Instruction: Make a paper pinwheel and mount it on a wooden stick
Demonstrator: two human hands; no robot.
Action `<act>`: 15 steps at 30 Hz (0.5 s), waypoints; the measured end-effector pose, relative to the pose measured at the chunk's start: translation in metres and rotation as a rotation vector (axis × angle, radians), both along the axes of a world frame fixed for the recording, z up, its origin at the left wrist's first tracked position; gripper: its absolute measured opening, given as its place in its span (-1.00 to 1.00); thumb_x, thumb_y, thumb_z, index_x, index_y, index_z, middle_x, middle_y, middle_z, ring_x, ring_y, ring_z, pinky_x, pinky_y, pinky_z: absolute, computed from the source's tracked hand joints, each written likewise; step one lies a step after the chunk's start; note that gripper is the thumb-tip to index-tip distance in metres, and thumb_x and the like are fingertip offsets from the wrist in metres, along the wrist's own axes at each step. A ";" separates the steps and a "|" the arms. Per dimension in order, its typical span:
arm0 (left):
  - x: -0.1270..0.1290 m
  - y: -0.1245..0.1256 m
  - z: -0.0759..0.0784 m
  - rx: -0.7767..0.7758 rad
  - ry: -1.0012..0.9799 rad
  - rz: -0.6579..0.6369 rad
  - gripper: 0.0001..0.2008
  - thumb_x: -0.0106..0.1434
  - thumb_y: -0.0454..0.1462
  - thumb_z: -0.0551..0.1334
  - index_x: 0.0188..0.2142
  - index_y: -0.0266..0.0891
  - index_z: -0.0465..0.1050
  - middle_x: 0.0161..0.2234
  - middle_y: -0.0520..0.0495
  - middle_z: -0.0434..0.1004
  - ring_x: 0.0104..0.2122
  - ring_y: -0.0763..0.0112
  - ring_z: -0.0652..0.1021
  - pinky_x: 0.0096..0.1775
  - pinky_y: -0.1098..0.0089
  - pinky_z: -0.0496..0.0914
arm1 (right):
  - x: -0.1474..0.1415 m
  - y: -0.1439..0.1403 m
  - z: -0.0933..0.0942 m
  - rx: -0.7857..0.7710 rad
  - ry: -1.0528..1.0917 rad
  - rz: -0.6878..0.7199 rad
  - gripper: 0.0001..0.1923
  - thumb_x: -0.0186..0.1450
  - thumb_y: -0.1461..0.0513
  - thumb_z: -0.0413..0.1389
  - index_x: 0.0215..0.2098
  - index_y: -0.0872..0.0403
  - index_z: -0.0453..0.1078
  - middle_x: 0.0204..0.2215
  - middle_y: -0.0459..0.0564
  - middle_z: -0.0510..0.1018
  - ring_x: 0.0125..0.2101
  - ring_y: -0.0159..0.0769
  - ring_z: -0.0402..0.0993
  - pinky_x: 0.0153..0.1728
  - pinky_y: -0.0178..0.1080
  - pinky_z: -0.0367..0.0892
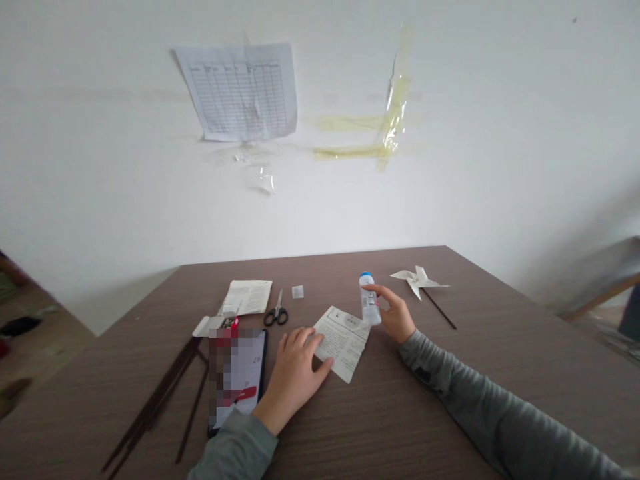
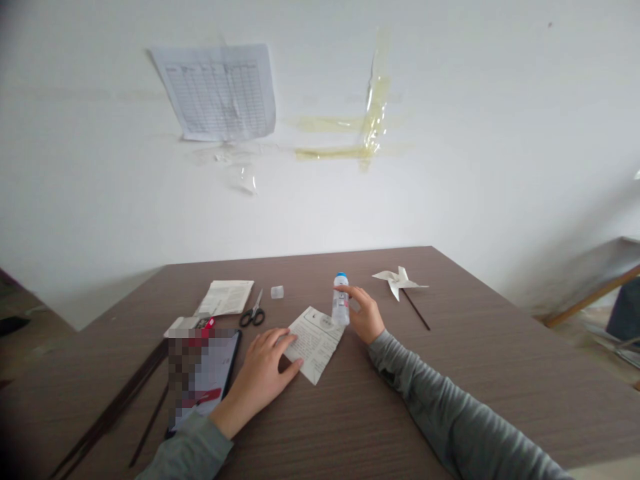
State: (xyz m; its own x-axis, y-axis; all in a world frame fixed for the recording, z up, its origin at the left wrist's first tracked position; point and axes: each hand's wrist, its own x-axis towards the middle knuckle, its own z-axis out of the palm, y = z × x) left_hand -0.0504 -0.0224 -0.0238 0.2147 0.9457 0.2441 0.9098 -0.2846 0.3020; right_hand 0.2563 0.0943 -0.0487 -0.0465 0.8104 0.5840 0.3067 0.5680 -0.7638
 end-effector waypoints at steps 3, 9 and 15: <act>0.004 -0.001 0.002 -0.018 -0.005 -0.005 -0.58 0.53 -0.21 0.60 0.33 -0.12 0.88 0.45 -0.37 0.84 0.49 -0.36 0.74 0.61 -0.40 0.56 | -0.007 -0.008 0.002 -0.072 0.028 0.024 -0.47 0.37 -0.02 0.50 0.26 -0.09 0.78 -0.07 0.07 0.93 -0.08 0.11 0.87 0.14 0.12 0.78; 0.009 -0.003 0.004 0.008 0.020 0.003 -0.60 0.53 -0.21 0.57 0.31 -0.08 0.89 0.42 -0.35 0.86 0.50 -0.43 0.72 0.60 -0.50 0.54 | -0.016 -0.020 0.011 -0.193 0.047 0.162 -0.45 0.49 -0.31 0.48 0.09 -0.09 0.77 -0.34 0.01 0.86 -0.22 0.13 0.90 0.05 0.14 0.83; 0.013 -0.006 0.005 -0.007 0.042 0.002 -0.56 0.55 -0.20 0.56 0.37 -0.11 0.87 0.47 -0.38 0.84 0.55 -0.45 0.69 0.66 -0.56 0.46 | -0.018 -0.014 0.012 -0.334 0.055 0.185 -0.36 0.37 -0.40 0.55 -0.36 -0.07 0.73 -0.39 0.10 0.86 -0.24 0.13 0.89 -0.01 0.12 0.83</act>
